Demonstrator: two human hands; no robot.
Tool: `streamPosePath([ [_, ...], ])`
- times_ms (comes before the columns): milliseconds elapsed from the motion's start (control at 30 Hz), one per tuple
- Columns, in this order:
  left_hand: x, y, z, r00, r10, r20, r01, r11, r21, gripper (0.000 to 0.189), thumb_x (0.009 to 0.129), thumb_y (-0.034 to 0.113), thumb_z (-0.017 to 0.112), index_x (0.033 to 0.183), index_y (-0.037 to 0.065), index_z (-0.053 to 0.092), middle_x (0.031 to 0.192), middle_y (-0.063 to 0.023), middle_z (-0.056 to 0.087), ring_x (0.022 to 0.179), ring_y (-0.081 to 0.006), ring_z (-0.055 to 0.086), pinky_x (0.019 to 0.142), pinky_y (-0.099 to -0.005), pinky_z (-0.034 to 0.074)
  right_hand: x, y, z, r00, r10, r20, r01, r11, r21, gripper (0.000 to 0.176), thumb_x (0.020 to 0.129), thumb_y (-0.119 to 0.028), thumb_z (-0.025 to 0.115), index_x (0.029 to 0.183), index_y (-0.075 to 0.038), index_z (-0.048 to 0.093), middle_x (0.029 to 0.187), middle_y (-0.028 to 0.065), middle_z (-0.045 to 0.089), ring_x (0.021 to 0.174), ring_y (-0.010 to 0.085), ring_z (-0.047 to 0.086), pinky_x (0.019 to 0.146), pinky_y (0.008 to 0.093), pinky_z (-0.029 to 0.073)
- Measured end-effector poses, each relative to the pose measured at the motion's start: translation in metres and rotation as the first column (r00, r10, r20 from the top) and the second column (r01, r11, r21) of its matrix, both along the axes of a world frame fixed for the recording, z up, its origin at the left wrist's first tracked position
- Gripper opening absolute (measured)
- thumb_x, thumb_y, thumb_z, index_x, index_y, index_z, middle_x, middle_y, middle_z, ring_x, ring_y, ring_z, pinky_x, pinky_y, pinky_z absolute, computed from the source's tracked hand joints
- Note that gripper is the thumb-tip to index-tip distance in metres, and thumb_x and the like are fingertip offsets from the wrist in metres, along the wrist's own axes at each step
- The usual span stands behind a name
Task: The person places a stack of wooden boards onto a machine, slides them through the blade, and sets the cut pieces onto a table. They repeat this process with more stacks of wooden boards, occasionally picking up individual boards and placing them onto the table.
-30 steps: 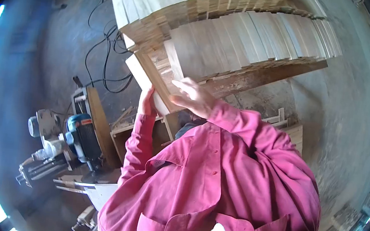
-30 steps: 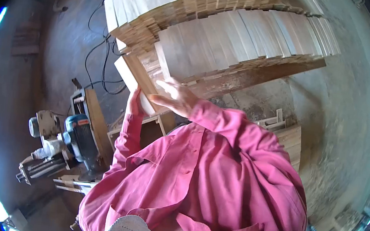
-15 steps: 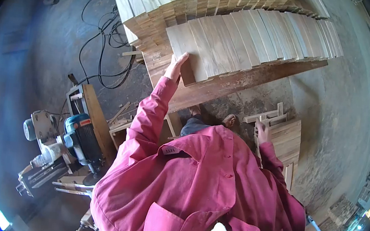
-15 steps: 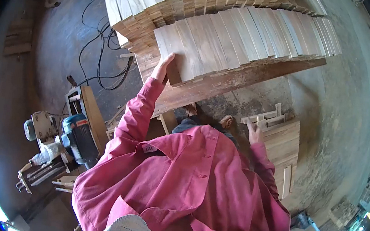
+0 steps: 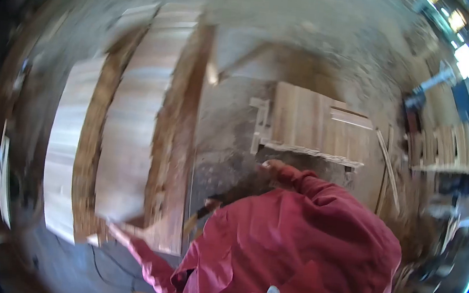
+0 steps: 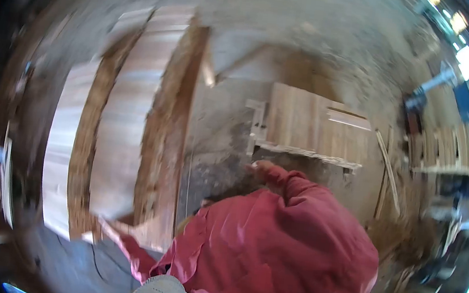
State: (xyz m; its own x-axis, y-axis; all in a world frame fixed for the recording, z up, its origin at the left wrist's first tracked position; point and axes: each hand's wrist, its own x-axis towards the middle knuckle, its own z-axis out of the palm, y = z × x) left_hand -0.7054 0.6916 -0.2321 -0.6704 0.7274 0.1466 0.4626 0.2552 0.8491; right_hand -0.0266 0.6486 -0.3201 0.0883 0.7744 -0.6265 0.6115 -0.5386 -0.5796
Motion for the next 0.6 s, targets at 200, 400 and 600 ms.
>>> streamPosePath([
  [200, 0.122, 0.042, 0.122, 0.944, 0.058, -0.326, 0.092, 0.9, 0.427, 0.056, 0.109, 0.025, 0.062, 0.156, 0.003, 0.042, 0.153, -0.0176, 0.052, 0.134, -0.0321, 0.056, 0.115, -0.046, 0.049, 0.077, -0.035, -0.016, 0.997, -0.078, -0.015, 0.079, 0.989, 0.127, 0.084, 0.096, -0.078, 0.049, 0.107, 0.0, 0.077, 0.108, 0.0274, 0.075, 0.107, 0.0438, 0.07, 0.094, 0.0485, 0.053],
  [400, 0.316, 0.11, 0.082, 0.457, -0.65, 0.607, 0.367, 0.759, 0.537, 0.051, 0.107, 0.033, 0.062, 0.146, 0.001, 0.057, 0.144, -0.0164, 0.062, 0.125, -0.0295, 0.062, 0.107, -0.0393, 0.052, 0.204, -0.153, -0.027, 0.944, -0.311, 0.108, 0.328, 0.917, -0.229, 0.093, 0.095, -0.082, 0.042, 0.12, 0.0, 0.076, 0.122, 0.0311, 0.071, 0.122, 0.0477, 0.065, 0.104, 0.0493, 0.049],
  [600, 0.516, 0.121, 0.073, 0.285, -0.946, 0.157, 0.957, 0.271, -0.105, 0.05, 0.095, 0.02, 0.077, 0.14, 0.002, 0.063, 0.132, -0.0133, 0.067, 0.118, -0.0276, 0.067, 0.101, -0.0387, 0.055, 0.272, -0.252, -0.036, 0.67, -0.701, 0.245, 0.741, 0.653, -0.158, 0.096, 0.094, -0.084, 0.04, 0.119, 0.001, 0.077, 0.12, 0.0314, 0.071, 0.124, 0.0467, 0.064, 0.108, 0.0484, 0.047],
])
